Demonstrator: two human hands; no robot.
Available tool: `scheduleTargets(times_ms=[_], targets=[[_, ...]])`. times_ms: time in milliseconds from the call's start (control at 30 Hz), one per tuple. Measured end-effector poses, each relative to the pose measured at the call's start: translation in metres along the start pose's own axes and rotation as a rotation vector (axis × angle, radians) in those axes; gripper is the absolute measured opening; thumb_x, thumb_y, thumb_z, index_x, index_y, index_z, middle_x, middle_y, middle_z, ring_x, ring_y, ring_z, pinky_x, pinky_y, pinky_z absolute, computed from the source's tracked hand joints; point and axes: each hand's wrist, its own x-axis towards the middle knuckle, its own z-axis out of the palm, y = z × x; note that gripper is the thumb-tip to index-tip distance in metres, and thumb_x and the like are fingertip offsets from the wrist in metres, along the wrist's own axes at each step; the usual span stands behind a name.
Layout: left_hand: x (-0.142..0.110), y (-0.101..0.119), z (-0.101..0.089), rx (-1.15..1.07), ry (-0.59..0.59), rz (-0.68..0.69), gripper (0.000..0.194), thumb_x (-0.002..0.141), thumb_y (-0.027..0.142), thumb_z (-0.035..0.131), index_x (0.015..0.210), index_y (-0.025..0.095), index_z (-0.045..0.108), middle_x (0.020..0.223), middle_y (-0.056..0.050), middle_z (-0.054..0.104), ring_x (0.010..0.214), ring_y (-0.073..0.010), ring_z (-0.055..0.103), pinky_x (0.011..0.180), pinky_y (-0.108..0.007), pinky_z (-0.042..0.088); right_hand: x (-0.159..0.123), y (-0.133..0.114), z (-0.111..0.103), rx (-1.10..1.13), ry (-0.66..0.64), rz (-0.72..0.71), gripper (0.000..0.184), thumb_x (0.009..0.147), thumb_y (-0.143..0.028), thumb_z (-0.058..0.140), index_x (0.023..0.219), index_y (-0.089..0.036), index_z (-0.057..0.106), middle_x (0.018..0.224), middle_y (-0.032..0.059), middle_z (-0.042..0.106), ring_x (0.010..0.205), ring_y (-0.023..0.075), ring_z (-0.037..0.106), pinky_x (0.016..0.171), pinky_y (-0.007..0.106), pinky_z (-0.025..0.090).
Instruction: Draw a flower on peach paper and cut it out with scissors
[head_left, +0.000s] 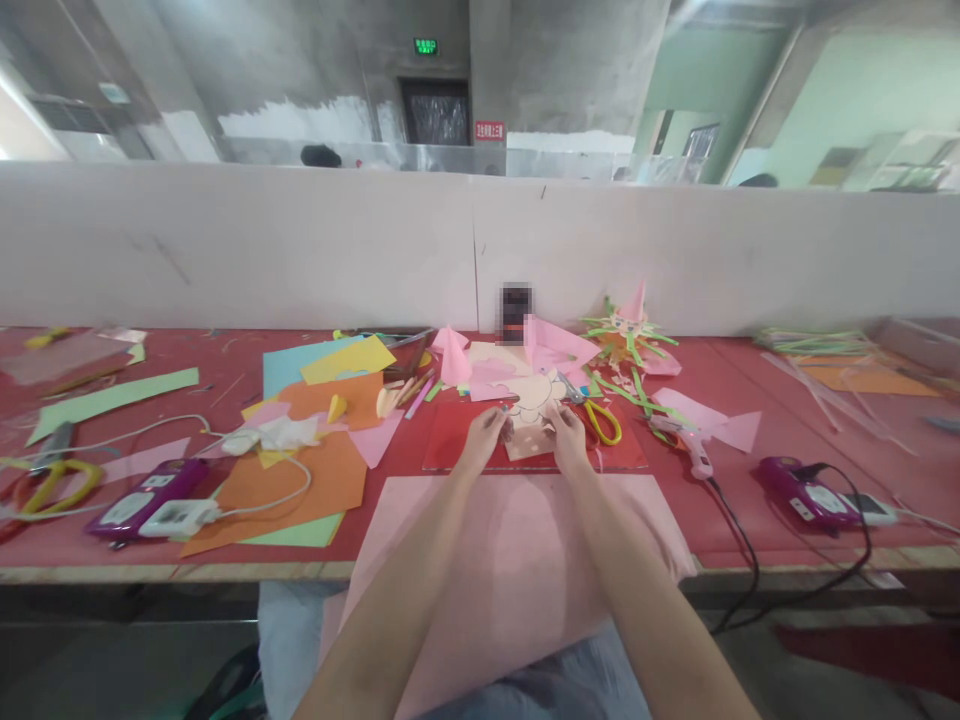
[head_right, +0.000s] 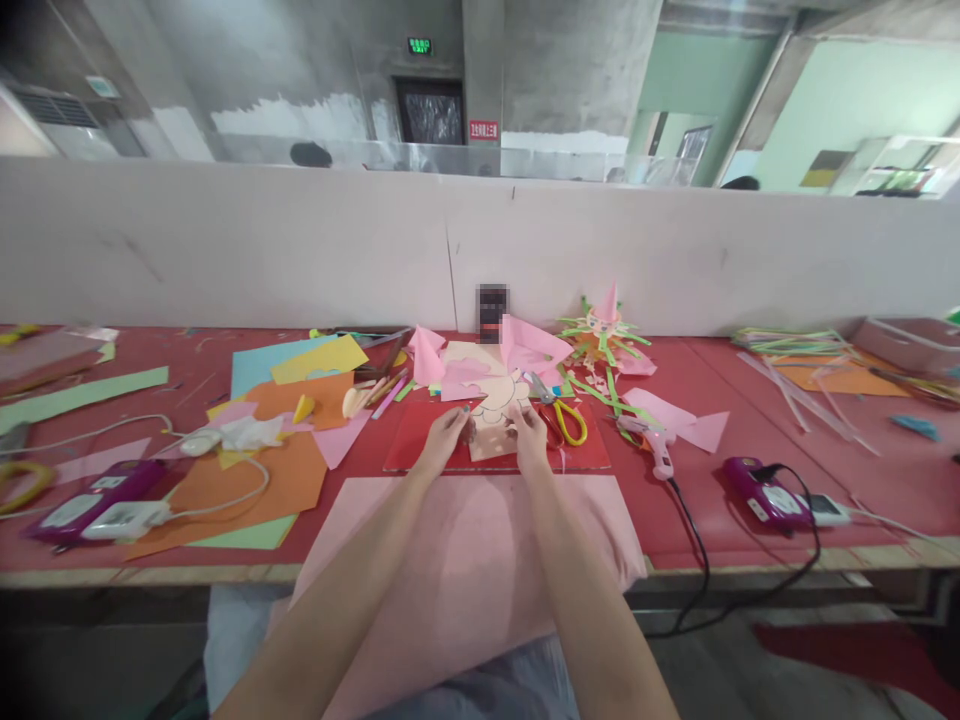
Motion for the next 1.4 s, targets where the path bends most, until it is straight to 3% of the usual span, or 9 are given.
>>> scheduleTargets(times_ms=[167, 267, 433, 633, 767, 867, 1033, 1167, 1400], targets=[[0.001, -0.003, 0.001, -0.022, 0.045, -0.006, 0.029, 0.072, 0.045, 0.054, 0.066, 0.018, 0.045, 0.054, 0.003, 0.051, 0.047, -0.0089, 0.049, 0.049, -0.022, 0.038, 0.001, 0.001, 0.001, -0.017, -0.051, 0.041, 0.040, 0.057, -0.045, 0.071, 0.056, -0.018, 0.041, 0.053, -0.0055, 0.048, 0.044, 0.0050, 0.042, 0.044, 0.019, 0.037], [0.003, -0.004, 0.001, -0.027, 0.048, 0.005, 0.028, 0.070, 0.042, 0.057, 0.081, 0.017, 0.049, 0.064, 0.002, 0.055, 0.051, -0.0087, 0.051, 0.050, -0.022, 0.040, 0.001, 0.002, 0.002, -0.022, -0.050, 0.040, 0.043, 0.057, -0.047, 0.070, 0.055, -0.018, 0.039, 0.052, -0.0058, 0.048, 0.043, 0.0049, 0.042, 0.043, 0.020, 0.037], [0.003, -0.005, 0.001, -0.001, -0.082, 0.025, 0.053, 0.062, 0.032, 0.068, 0.110, 0.017, 0.052, 0.087, -0.004, 0.061, 0.064, -0.0098, 0.056, 0.062, -0.023, 0.044, 0.000, 0.002, 0.003, -0.040, -0.033, 0.026, 0.043, 0.060, -0.050, 0.067, 0.057, -0.019, 0.038, 0.049, -0.0067, 0.045, 0.041, 0.0052, 0.041, 0.042, 0.020, 0.035], [0.003, -0.010, 0.000, 0.000, -0.186, 0.008, 0.064, 0.062, 0.024, 0.069, 0.122, 0.018, 0.049, 0.105, -0.011, 0.062, 0.089, -0.0175, 0.059, 0.080, -0.029, 0.045, -0.002, 0.000, 0.004, -0.096, -0.041, 0.006, 0.044, 0.061, -0.051, 0.066, 0.056, -0.019, 0.036, 0.047, -0.0073, 0.045, 0.040, 0.0050, 0.039, 0.042, 0.020, 0.034], [0.001, -0.007, 0.002, -0.020, -0.228, 0.010, 0.060, 0.064, 0.022, 0.067, 0.121, 0.021, 0.051, 0.118, -0.010, 0.059, 0.106, -0.0221, 0.055, 0.092, -0.034, 0.041, -0.004, -0.002, 0.004, -0.143, -0.052, -0.007, 0.043, 0.063, -0.052, 0.064, 0.057, -0.019, 0.037, 0.047, -0.0071, 0.046, 0.041, 0.0055, 0.041, 0.043, 0.020, 0.035], [0.001, -0.002, 0.001, 0.006, -0.184, 0.014, 0.048, 0.068, 0.026, 0.063, 0.115, 0.022, 0.057, 0.119, -0.006, 0.060, 0.111, -0.0232, 0.052, 0.095, -0.036, 0.038, -0.005, -0.004, 0.004, -0.199, -0.089, -0.010, 0.041, 0.063, -0.052, 0.064, 0.057, -0.018, 0.041, 0.046, -0.0063, 0.047, 0.041, 0.0063, 0.042, 0.043, 0.020, 0.036], [0.001, 0.000, -0.001, 0.052, -0.052, -0.007, 0.026, 0.070, 0.034, 0.059, 0.088, 0.019, 0.069, 0.097, -0.003, 0.069, 0.098, -0.0231, 0.058, 0.090, -0.034, 0.041, -0.002, 0.001, 0.002, -0.270, -0.142, -0.001, 0.042, 0.059, -0.055, 0.065, 0.060, -0.018, 0.047, 0.045, -0.0055, 0.049, 0.039, 0.0084, 0.044, 0.040, 0.021, 0.035], [0.004, -0.009, -0.002, 0.019, 0.008, -0.083, 0.037, 0.070, 0.049, 0.056, 0.070, 0.013, 0.068, 0.068, -0.004, 0.068, 0.076, -0.0229, 0.061, 0.075, -0.033, 0.046, 0.003, 0.008, 0.001, -0.290, -0.143, 0.004, 0.044, 0.058, -0.058, 0.064, 0.058, -0.017, 0.047, 0.044, -0.0043, 0.050, 0.038, 0.0087, 0.045, 0.039, 0.021, 0.034], [0.012, -0.022, -0.006, -0.096, 0.098, -0.124, 0.044, 0.063, 0.055, 0.061, 0.074, 0.012, 0.066, 0.075, -0.005, 0.066, 0.077, -0.0200, 0.060, 0.073, -0.030, 0.045, 0.000, 0.006, 0.002, -0.261, -0.190, 0.046, 0.039, 0.057, -0.050, 0.069, 0.063, -0.013, 0.059, 0.048, -0.0015, 0.055, 0.039, 0.0086, 0.046, 0.038, 0.021, 0.035]])
